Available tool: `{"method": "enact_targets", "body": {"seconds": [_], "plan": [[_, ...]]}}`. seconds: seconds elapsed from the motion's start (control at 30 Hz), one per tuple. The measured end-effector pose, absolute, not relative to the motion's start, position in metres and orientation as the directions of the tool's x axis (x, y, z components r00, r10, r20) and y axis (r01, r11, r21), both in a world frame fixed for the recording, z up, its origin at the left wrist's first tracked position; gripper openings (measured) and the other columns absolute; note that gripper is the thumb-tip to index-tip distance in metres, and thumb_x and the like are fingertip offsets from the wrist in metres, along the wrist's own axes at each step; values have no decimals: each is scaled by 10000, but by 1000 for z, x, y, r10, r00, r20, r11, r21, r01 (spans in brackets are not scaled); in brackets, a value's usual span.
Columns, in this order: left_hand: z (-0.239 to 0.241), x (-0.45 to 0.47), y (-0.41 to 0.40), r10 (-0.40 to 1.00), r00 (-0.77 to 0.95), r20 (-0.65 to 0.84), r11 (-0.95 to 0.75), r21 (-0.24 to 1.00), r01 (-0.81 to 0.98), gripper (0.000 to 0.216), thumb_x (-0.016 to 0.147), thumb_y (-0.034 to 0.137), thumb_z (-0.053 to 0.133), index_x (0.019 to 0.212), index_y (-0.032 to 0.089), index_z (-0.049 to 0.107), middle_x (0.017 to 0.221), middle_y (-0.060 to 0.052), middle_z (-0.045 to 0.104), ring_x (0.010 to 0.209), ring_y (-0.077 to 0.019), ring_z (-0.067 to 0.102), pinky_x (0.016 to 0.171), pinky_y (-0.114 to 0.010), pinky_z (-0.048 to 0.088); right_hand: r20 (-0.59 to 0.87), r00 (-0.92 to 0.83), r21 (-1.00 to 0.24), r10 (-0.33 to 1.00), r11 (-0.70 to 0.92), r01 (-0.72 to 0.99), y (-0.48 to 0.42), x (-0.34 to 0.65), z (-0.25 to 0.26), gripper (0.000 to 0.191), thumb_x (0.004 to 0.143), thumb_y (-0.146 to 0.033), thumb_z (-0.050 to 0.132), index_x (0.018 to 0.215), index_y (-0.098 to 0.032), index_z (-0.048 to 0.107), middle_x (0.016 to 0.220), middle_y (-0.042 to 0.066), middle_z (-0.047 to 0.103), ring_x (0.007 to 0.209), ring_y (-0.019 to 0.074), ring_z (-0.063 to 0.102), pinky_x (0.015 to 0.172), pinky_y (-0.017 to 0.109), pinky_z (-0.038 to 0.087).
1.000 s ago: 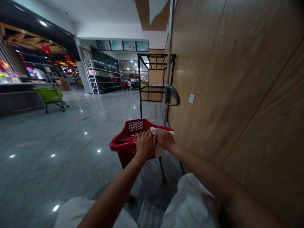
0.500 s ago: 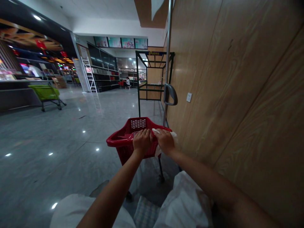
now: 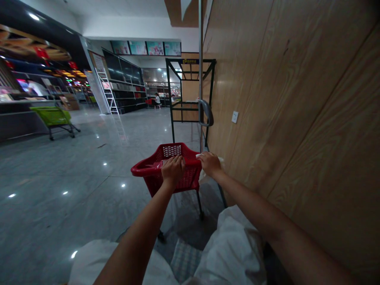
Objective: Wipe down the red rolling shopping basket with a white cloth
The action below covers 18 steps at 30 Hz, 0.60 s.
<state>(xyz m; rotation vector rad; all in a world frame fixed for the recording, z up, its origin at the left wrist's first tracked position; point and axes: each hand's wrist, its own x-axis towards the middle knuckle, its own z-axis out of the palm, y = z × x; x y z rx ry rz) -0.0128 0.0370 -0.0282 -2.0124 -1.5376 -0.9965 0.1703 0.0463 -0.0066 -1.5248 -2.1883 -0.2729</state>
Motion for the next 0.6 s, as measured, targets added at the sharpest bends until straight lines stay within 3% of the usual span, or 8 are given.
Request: {"method": "enact_targets", "body": {"seconds": [0.23, 0.33, 0.5, 0.6], "plan": [[-26, -19, 38, 668, 147, 730, -315, 98, 944, 333, 919, 276, 386, 1111, 213, 652, 1147, -60, 688, 1071, -217, 618, 927, -358, 433, 560, -395, -28, 729, 492, 870, 37, 127, -21, 409, 985, -253, 348, 1366, -254, 496, 1282, 79, 580, 1095, 223, 524, 955, 340, 387], [-26, -26, 39, 673, 169, 720, -336, 94, 937, 341, 918, 284, 386, 1122, 218, 651, 1169, -63, 679, 1070, -215, 620, 911, -359, 442, 527, -406, -9, 747, 483, 876, 42, 149, -22, 400, 983, -244, 346, 1339, -263, 525, 1304, 74, 569, 1108, 225, 520, 962, 355, 382], [-27, -24, 41, 683, 114, 721, -296, 131, 946, 335, 903, 270, 394, 1098, 219, 662, 1123, -62, 697, 1055, -219, 624, 900, -363, 436, 487, -269, -76, 831, 347, 935, 50, 169, -11, 388, 981, -237, 327, 1269, -217, 587, 1221, 99, 613, 1065, 220, 551, 934, 343, 393], [-28, -15, 42, 683, 64, 727, -255, 156, 954, 329, 905, 267, 393, 1070, 209, 671, 1110, -60, 703, 1038, -219, 630, 915, -364, 424, 496, -297, -78, 816, 382, 921, 48, 143, -11, 378, 980, -243, 332, 1238, -215, 607, 1162, 97, 639, 1013, 222, 572, 898, 332, 406]]}}
